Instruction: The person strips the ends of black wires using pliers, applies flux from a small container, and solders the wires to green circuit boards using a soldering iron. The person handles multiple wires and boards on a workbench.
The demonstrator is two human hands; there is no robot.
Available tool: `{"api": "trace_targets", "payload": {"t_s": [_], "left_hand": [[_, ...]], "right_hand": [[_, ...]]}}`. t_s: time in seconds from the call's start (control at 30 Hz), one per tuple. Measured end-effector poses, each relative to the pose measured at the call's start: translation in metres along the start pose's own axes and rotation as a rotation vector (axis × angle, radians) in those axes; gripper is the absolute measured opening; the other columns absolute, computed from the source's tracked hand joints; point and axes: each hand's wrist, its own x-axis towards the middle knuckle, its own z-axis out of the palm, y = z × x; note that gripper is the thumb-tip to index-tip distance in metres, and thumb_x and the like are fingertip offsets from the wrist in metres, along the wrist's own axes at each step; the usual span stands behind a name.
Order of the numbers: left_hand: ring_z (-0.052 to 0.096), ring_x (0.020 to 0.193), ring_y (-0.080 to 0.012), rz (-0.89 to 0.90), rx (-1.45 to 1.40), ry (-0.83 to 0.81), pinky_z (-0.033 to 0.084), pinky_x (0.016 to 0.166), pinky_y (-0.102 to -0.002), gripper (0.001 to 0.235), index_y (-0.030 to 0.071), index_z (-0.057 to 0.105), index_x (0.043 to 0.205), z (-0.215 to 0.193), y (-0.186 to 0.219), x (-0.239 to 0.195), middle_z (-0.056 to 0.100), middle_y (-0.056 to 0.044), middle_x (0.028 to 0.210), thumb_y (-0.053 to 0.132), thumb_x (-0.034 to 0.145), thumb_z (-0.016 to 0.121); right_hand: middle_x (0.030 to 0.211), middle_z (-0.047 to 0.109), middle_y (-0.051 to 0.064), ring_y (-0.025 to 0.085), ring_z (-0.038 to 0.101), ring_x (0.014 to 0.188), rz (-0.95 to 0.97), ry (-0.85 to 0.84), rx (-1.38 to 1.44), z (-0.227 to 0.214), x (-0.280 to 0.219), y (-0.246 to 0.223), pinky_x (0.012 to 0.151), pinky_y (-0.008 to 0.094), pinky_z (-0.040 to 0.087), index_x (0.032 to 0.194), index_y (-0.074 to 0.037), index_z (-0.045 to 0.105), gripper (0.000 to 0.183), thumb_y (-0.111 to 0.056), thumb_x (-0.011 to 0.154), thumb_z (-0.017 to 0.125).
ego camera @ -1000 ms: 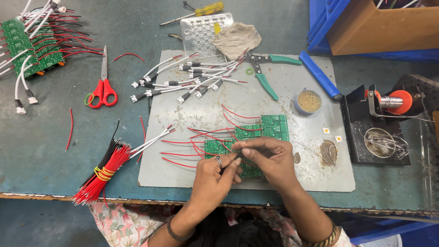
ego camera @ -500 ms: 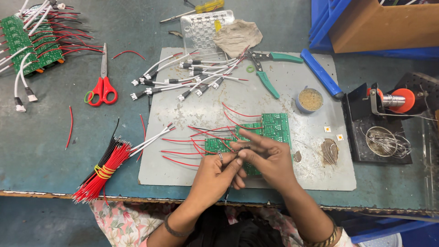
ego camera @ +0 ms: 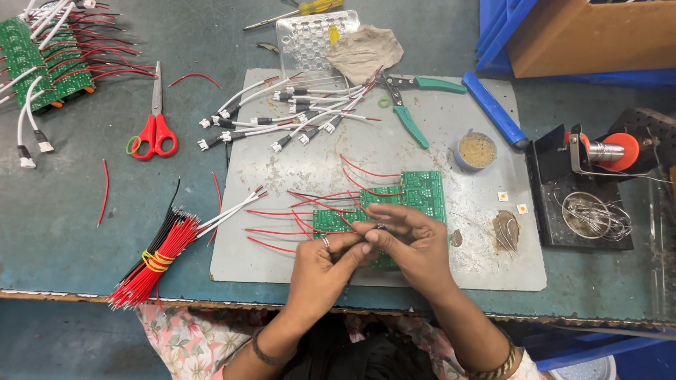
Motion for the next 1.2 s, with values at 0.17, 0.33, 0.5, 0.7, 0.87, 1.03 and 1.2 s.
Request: {"api": "trace_targets", "payload": {"t_s": [0.17, 0.33, 0.5, 0.7, 0.87, 1.03, 1.2], "left_hand": [[0.075, 0.082, -0.0126, 0.065, 0.080, 0.082, 0.060, 0.075, -0.029, 0.024, -0.005, 0.077, 0.106, 0.005, -0.004, -0.005, 0.081, -0.013, 0.090, 0.015, 0.096, 0.069], [0.075, 0.097, -0.0272, -0.246, -0.573, -0.448, 0.061, 0.086, -0.040, 0.041, -0.005, 0.071, 0.120, -0.017, -0.014, 0.003, 0.077, -0.021, 0.107, 0.031, 0.104, 0.058], [0.073, 0.108, -0.0370, -0.550, -1.045, -0.789, 0.059, 0.085, -0.045, 0.036, -0.011, 0.061, 0.134, -0.016, -0.041, -0.002, 0.074, -0.021, 0.122, 0.017, 0.111, 0.061], [0.073, 0.089, -0.0243, -0.543, -1.121, -0.772, 0.063, 0.082, -0.046, 0.027, -0.004, 0.066, 0.126, 0.018, -0.051, -0.012, 0.073, -0.010, 0.106, 0.012, 0.104, 0.063], [0.068, 0.078, -0.0189, -0.191, -0.596, -0.371, 0.060, 0.074, -0.042, 0.028, -0.012, 0.068, 0.117, 0.012, -0.027, -0.011, 0.069, -0.010, 0.095, 0.014, 0.108, 0.066], [0.069, 0.069, -0.0175, -0.359, -0.790, -0.486, 0.064, 0.079, -0.040, 0.027, -0.008, 0.070, 0.114, 0.003, -0.012, -0.018, 0.067, -0.007, 0.085, 0.017, 0.106, 0.064], [0.073, 0.075, -0.0148, -0.082, -0.345, -0.232, 0.060, 0.070, -0.029, 0.029, -0.007, 0.072, 0.112, 0.007, -0.005, -0.015, 0.075, -0.009, 0.090, 0.018, 0.103, 0.063]], "right_hand": [[0.110, 0.077, 0.018, 0.028, 0.076, 0.109, -0.088, -0.049, 0.046, 0.001, -0.001, 0.001, 0.093, 0.037, 0.064, 0.126, 0.005, 0.065, 0.038, 0.004, 0.088, 0.072], [0.110, 0.078, 0.019, 0.032, 0.071, 0.119, -0.119, -0.208, 0.138, -0.014, -0.005, -0.001, 0.109, 0.049, 0.051, 0.125, 0.001, 0.071, 0.038, 0.001, 0.087, 0.074], [0.103, 0.081, 0.008, 0.036, 0.066, 0.135, -0.239, -0.621, 0.511, -0.022, 0.000, 0.005, 0.135, 0.063, 0.029, 0.126, -0.018, 0.077, 0.034, -0.011, 0.093, 0.083], [0.107, 0.081, 0.009, 0.040, 0.062, 0.133, -0.271, -0.761, 0.637, -0.028, 0.005, 0.003, 0.127, 0.061, 0.037, 0.118, -0.017, 0.080, 0.023, -0.010, 0.096, 0.078], [0.135, 0.063, 0.037, 0.037, 0.077, 0.093, -0.031, -0.524, 0.672, -0.032, -0.003, 0.003, 0.061, 0.042, 0.065, 0.121, -0.001, 0.074, 0.024, 0.000, 0.098, 0.072], [0.125, 0.067, 0.030, 0.038, 0.072, 0.111, -0.104, -0.565, 0.671, -0.030, -0.001, 0.006, 0.077, 0.048, 0.066, 0.131, -0.003, 0.067, 0.029, 0.000, 0.102, 0.069], [0.127, 0.069, 0.026, 0.035, 0.069, 0.117, 0.022, -0.432, 0.604, -0.025, -0.002, -0.001, 0.092, 0.046, 0.060, 0.140, -0.005, 0.061, 0.051, -0.010, 0.092, 0.077]]}}
